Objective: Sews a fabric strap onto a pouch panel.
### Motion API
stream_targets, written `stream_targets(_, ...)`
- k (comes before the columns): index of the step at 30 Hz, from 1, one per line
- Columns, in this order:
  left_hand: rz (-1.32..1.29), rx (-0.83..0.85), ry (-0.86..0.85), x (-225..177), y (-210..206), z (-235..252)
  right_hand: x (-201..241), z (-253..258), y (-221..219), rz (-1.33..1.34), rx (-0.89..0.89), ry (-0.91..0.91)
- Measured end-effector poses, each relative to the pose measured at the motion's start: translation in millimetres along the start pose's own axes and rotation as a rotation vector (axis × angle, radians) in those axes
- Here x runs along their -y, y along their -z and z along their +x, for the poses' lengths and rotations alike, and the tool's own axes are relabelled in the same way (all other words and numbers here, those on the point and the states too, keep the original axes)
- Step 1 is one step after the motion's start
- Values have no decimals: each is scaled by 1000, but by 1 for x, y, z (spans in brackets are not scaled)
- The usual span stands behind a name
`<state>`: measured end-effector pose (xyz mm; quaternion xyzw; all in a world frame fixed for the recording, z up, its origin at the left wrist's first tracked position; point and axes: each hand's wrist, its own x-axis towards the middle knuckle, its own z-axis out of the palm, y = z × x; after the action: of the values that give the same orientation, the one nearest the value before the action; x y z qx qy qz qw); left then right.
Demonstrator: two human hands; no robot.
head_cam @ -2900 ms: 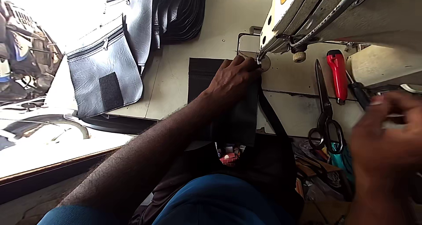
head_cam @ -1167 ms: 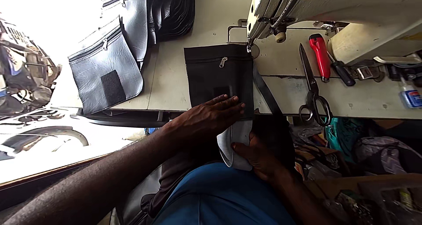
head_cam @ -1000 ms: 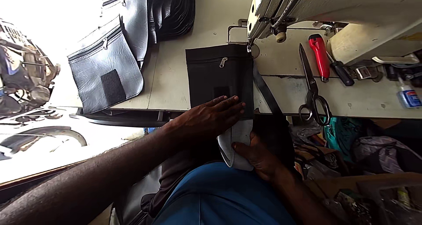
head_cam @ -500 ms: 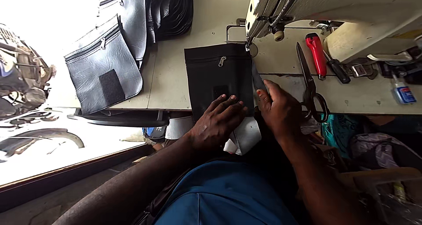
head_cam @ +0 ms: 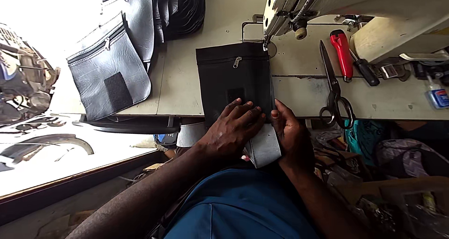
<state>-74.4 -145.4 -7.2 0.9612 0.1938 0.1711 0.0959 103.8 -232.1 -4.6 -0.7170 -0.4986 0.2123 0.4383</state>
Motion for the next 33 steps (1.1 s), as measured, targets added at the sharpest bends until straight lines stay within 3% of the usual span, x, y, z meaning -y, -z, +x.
stream_targets(7, 41, 47, 1, -3, 3, 1, 3, 1, 0, -21, 19, -31)
stream_targets(23, -35, -30, 12, 0, 3, 0, -1, 4, -5, -88, 8, 40)
stream_targets(27, -42, 155, 4, 4, 18, 4, -1, 10, -6, -170, -11, 105)
stream_targets(30, -260, 385, 47, 16, 48, 10, 4, 13, -2, -273, 46, 126)
stream_targets(31, -355, 414, 58, 23, 57, 14, 5, 14, 0, -313, 64, 138)
stream_targets(33, -445, 316, 77, 38, 64, 28, 7, 16, 2, -391, 89, 157)
